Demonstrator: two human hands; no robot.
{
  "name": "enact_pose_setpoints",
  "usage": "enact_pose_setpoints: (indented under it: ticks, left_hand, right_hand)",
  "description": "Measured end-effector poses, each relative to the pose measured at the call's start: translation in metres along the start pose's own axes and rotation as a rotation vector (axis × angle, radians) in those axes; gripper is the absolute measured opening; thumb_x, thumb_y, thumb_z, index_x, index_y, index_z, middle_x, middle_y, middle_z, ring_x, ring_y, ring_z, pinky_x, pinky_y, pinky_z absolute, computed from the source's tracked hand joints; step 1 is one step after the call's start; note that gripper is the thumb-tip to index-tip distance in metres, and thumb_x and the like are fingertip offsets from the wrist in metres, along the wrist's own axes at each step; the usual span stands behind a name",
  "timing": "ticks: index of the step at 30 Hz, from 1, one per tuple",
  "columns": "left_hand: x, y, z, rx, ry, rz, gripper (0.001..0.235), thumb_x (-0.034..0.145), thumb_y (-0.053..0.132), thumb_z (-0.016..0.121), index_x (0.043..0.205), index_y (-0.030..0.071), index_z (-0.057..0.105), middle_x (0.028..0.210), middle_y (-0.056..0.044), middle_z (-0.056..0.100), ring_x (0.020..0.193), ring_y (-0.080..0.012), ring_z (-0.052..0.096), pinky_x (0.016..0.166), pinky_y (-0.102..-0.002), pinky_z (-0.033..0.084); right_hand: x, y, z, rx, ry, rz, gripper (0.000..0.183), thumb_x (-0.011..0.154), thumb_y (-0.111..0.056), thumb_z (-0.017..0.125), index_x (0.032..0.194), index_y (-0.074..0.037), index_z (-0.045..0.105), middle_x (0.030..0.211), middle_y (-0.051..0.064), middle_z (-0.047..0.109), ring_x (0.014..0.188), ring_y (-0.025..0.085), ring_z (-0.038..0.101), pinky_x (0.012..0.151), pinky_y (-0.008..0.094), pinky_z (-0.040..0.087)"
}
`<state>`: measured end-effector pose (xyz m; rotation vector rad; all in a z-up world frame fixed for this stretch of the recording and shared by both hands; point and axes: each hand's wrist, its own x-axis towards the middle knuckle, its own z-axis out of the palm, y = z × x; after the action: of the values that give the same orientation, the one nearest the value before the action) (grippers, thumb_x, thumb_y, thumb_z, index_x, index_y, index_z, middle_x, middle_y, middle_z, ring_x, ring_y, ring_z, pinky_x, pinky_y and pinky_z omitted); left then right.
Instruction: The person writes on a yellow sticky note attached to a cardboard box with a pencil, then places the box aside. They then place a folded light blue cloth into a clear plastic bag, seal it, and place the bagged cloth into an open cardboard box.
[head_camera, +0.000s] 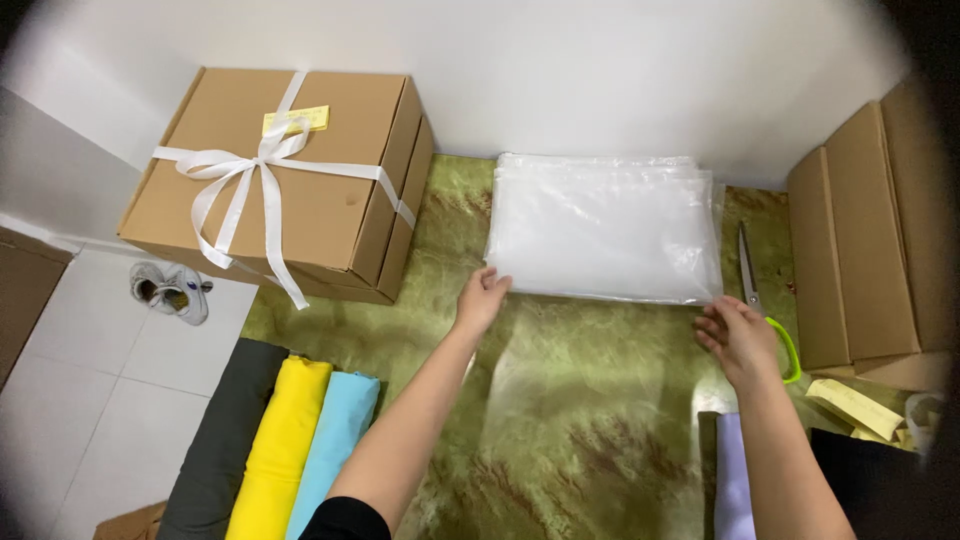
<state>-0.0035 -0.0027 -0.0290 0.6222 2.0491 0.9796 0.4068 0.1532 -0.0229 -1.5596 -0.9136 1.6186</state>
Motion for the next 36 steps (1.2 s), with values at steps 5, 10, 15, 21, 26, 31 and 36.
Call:
enact_pose_setpoints:
  ticks: [5,10,15,21,26,31,36]
  left_hand:
    - [-0.049,0.012,-0.04,-0.121,-0.09,-0.162,0.062,0.086,0.051,0.085,0.126,0.006,0.073,0.097,-0.006,0.078,0.073,-0.017,0.072,0.058,-0.032,0.055]
    - [-0.075,-0.016,-0.062,0.082,-0.252,-0.062,0.057,0.09,0.051,0.076,0.126,0.007,0.075,0.101,-0.011,0.079,0.075,-0.0211,0.072,0.049,-0.034,0.053]
    - [-0.138,0.011,-0.086,-0.002,-0.218,0.195,0.038,0.1,0.044,0.073,0.125,0.018,0.083,0.105,-0.01,0.084,0.096,-0.0213,0.076,0.08,-0.037,0.061]
    - [-0.193,0.073,-0.111,-0.043,-0.206,0.425,0.042,0.104,0.043,0.057,0.132,0.023,0.08,0.104,0.003,0.086,0.091,-0.0078,0.071,0.079,-0.026,0.048]
    - [-0.199,0.109,-0.128,-0.202,-0.176,0.607,0.033,0.106,0.033,0.061,0.128,0.017,0.08,0.114,0.005,0.083,0.093,-0.0059,0.064,0.078,-0.022,0.05]
    - [-0.205,0.186,-0.152,-0.135,-0.213,0.656,0.036,0.106,0.035,0.058,0.135,0.02,0.074,0.117,0.002,0.085,0.062,-0.0092,0.07,0.074,-0.025,0.061]
    - [-0.166,0.207,-0.135,-0.242,-0.296,0.408,0.073,0.103,0.058,0.028,0.163,0.019,0.042,0.134,-0.003,0.076,0.086,-0.0139,0.076,0.094,-0.031,0.063]
  right_hand:
    - [0.0,0.024,-0.027,-0.135,0.029,0.013,0.044,0.099,-0.029,0.08,0.134,-0.01,0.062,0.098,0.006,0.07,0.073,0.016,0.065,0.056,0.027,0.052]
    - [-0.07,0.003,-0.031,-0.246,-0.012,-0.029,0.045,0.094,-0.025,0.086,0.132,-0.008,0.072,0.113,0.009,0.075,0.083,0.016,0.064,0.068,0.03,0.054]
    - [-0.133,-0.028,-0.035,-0.262,0.012,-0.449,0.026,0.097,-0.009,0.081,0.122,-0.002,0.076,0.141,0.022,0.065,0.123,0.028,0.06,0.101,0.042,0.052]
    - [-0.189,-0.089,-0.032,-0.284,0.035,-0.749,0.01,0.11,-0.011,0.071,0.12,-0.007,0.072,0.11,0.003,0.074,0.1,0.006,0.065,0.093,0.02,0.051]
    - [-0.232,-0.141,-0.015,-0.305,0.169,-0.932,0.007,0.117,-0.004,0.068,0.124,-0.006,0.07,0.103,0.003,0.069,0.088,0.006,0.061,0.081,0.021,0.051]
    - [-0.229,-0.18,0.001,-0.236,0.173,-0.999,0.004,0.125,-0.003,0.063,0.121,-0.005,0.064,0.083,0.005,0.061,0.056,0.008,0.049,0.045,0.024,0.038]
    - [-0.211,-0.193,0.034,-0.417,0.312,-0.603,0.004,0.114,-0.016,0.068,0.114,-0.013,0.072,0.083,0.001,0.075,0.041,0.013,0.056,0.035,0.03,0.046]
